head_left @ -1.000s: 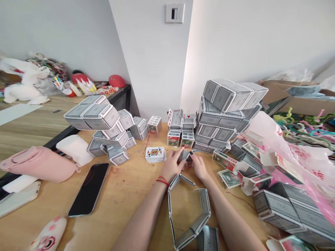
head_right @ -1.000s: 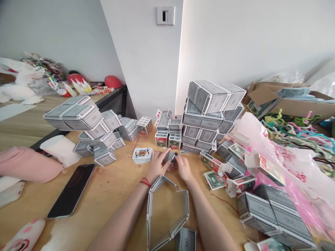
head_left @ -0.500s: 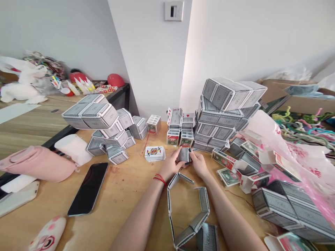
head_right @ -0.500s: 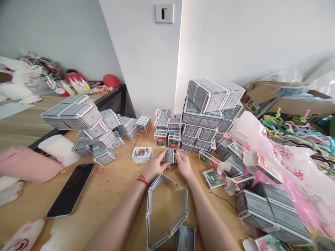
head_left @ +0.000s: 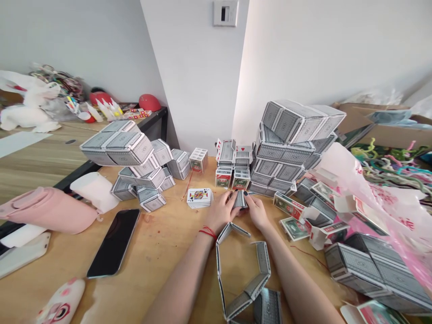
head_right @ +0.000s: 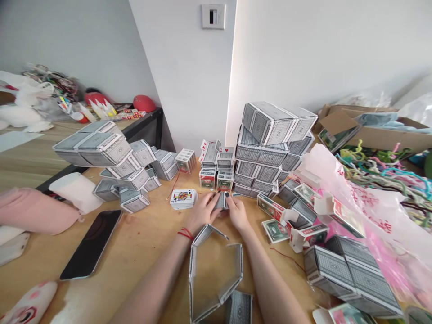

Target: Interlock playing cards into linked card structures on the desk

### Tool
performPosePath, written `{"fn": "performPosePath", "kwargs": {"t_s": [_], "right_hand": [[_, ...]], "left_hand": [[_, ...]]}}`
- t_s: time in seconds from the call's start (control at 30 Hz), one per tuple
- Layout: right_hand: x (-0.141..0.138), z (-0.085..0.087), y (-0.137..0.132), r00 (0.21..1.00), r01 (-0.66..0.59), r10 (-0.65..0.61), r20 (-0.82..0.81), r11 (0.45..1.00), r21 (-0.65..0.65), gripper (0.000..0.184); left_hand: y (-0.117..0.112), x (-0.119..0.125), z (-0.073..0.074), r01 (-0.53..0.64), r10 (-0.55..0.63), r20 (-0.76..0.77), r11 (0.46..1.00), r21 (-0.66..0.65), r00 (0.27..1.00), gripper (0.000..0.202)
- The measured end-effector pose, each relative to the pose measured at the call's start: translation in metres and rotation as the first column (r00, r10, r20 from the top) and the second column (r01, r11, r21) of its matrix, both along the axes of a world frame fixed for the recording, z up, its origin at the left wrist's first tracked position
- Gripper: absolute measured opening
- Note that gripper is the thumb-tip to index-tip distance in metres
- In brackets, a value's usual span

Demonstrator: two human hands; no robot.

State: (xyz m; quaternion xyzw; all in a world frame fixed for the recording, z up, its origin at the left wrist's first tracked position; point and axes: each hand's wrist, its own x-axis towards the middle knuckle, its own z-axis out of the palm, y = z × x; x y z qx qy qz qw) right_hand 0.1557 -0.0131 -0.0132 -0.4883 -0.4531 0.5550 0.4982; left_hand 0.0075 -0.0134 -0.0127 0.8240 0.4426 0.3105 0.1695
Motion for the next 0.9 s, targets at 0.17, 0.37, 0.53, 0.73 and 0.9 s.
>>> {"fn": "performPosePath", "kwargs": {"t_s": [0.17,0.37,0.53,0.73,0.9], "right_hand": [[0.003,0.0,0.001,0.978,-0.128,0.11,-0.177,0.988,-0.089,0.03],[0.006,-0.003,0.002,0.936,-0.183,0.144,-0.323,0.979,-0.094,0.02],[0.005,-0.002,0.002,0.922,-0.177,0.13,-0.365,0.979,-0.097,0.017],[-0.004,-0.002,0.0,0.832,-0.211,0.105,-0.544,0.968,-0.135,0.02],[-0.008,0.0,-0.001,0.782,-0.265,0.111,-0.613,0.95,-0.165,0.02]], "left_hand": [[0.0,0.003,-0.003,-0.018,0.024,-0.117,0.999,0.051,0.993,0.046],[0.0,0.006,-0.005,-0.034,0.042,-0.154,0.998,0.053,0.987,0.046],[-0.001,0.01,-0.007,-0.033,0.031,-0.09,0.999,-0.018,0.995,0.047],[-0.003,0.012,-0.006,-0.039,0.038,-0.027,0.999,-0.034,0.999,0.052],[-0.003,0.011,-0.002,-0.071,0.07,-0.033,0.997,-0.011,0.997,0.051]]}}
